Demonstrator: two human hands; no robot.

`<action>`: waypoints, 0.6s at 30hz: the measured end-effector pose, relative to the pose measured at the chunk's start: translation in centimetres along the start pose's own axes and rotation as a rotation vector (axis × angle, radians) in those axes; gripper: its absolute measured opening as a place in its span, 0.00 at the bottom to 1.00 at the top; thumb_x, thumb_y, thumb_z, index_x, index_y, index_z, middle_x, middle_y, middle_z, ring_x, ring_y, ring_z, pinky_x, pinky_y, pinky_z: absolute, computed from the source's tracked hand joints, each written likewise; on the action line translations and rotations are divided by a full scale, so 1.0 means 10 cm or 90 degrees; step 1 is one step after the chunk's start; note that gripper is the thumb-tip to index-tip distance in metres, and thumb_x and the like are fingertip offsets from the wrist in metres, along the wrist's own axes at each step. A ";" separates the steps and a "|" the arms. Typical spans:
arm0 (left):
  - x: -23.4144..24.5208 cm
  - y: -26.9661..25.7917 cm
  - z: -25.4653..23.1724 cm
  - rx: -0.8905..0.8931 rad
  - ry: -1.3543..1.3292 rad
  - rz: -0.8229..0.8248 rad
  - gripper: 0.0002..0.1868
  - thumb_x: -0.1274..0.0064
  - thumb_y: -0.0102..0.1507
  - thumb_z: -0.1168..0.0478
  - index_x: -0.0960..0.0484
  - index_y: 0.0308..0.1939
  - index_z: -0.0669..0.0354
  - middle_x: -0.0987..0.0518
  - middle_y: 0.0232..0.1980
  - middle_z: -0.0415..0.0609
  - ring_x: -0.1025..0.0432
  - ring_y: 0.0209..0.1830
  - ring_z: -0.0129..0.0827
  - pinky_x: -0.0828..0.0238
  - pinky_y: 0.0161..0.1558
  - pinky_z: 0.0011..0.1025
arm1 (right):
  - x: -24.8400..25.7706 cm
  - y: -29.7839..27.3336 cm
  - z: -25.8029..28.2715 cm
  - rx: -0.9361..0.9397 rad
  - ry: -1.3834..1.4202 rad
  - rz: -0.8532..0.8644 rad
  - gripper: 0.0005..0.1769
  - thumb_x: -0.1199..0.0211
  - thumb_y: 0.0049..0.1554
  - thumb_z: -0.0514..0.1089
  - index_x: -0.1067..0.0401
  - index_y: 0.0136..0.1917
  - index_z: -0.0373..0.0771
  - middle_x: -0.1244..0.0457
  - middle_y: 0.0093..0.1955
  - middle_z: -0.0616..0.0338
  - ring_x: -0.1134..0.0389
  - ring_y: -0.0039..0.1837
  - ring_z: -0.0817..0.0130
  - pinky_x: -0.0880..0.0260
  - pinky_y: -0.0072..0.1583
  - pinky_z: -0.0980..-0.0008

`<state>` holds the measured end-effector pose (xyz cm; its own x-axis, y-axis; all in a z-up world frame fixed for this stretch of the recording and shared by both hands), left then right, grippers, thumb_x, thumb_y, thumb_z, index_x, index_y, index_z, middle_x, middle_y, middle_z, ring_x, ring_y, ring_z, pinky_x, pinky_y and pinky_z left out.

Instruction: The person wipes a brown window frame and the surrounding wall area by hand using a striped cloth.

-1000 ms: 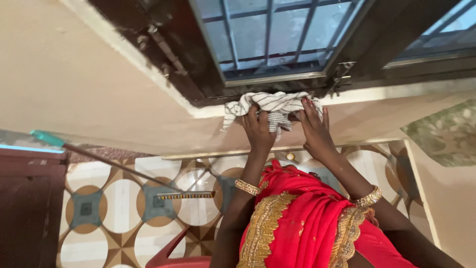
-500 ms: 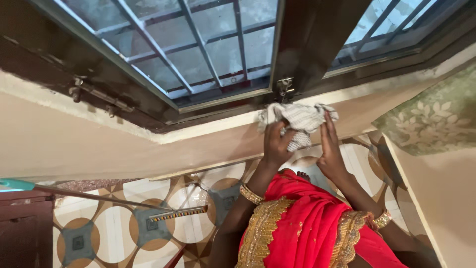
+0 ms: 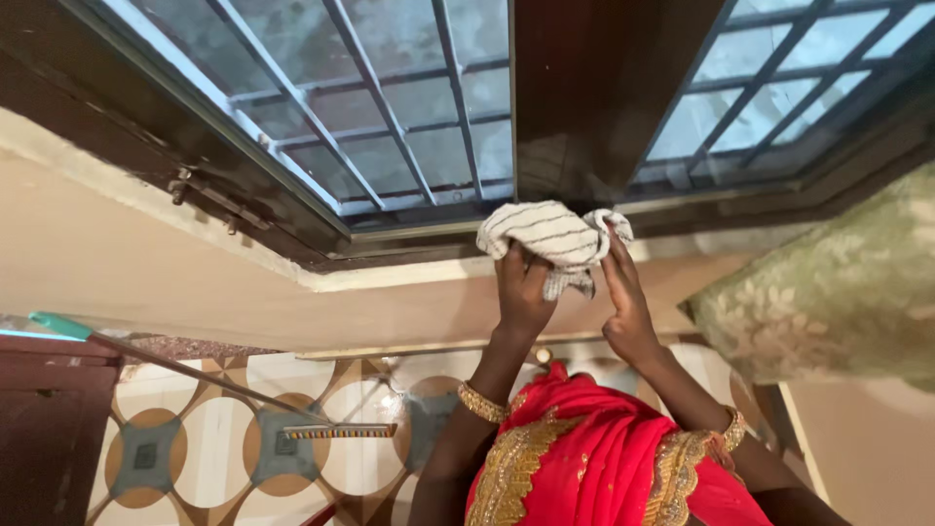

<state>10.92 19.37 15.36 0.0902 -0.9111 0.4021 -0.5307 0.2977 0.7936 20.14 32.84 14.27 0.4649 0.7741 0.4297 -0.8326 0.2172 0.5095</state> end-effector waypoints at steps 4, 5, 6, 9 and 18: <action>0.22 0.29 -0.20 -0.086 -0.125 -0.074 0.24 0.34 0.60 0.59 0.18 0.59 0.64 0.26 0.67 0.57 0.28 0.68 0.52 0.29 0.68 0.48 | 0.24 0.19 0.22 0.173 -0.053 -0.089 0.48 0.53 0.56 0.58 0.56 0.85 0.41 0.63 0.88 0.47 0.64 0.90 0.50 0.66 0.85 0.48; 0.23 0.38 -0.25 -0.097 -0.087 -0.094 0.26 0.35 0.61 0.57 0.20 0.61 0.62 0.27 0.69 0.58 0.30 0.70 0.53 0.31 0.70 0.50 | 0.32 0.24 0.30 0.208 -0.085 -0.109 0.49 0.52 0.62 0.70 0.57 0.85 0.42 0.64 0.88 0.46 0.64 0.89 0.49 0.65 0.85 0.48; 0.21 0.49 -0.28 -0.108 -0.048 -0.114 0.27 0.35 0.63 0.55 0.22 0.63 0.61 0.29 0.70 0.58 0.32 0.71 0.54 0.33 0.73 0.52 | 0.36 0.34 0.36 0.237 -0.097 -0.113 0.49 0.56 0.62 0.72 0.57 0.86 0.44 0.68 0.88 0.46 0.67 0.90 0.47 0.66 0.84 0.47; 0.02 0.79 -0.20 -0.109 0.088 -0.128 0.40 0.38 0.59 0.43 0.31 0.68 0.61 0.38 0.72 0.66 0.45 0.75 0.66 0.53 0.74 0.67 | 0.33 0.77 0.48 0.284 -0.142 -0.097 0.50 0.63 0.64 0.76 0.63 0.88 0.47 0.77 0.89 0.44 0.75 0.90 0.43 0.71 0.85 0.46; 0.02 1.64 -0.15 -0.135 0.145 -0.142 0.41 0.44 0.61 0.42 0.36 0.73 0.54 0.45 0.76 0.64 0.55 0.81 0.68 0.65 0.82 0.70 | 0.49 1.54 0.94 0.357 -0.224 -0.220 0.61 0.59 0.60 0.85 0.73 0.91 0.53 0.89 0.86 0.52 0.85 0.87 0.52 0.77 0.83 0.49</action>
<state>3.55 24.51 29.12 0.3812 -0.8807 0.2810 -0.2929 0.1732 0.9403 12.42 34.34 31.21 0.8193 0.4602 0.3419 -0.3872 0.0043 0.9220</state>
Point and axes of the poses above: each hand's wrist, its own y-axis towards the middle knuckle, its own x-axis out of the back of the hand, z = x × y, the point moved 5 cm from there along y, towards the middle knuckle
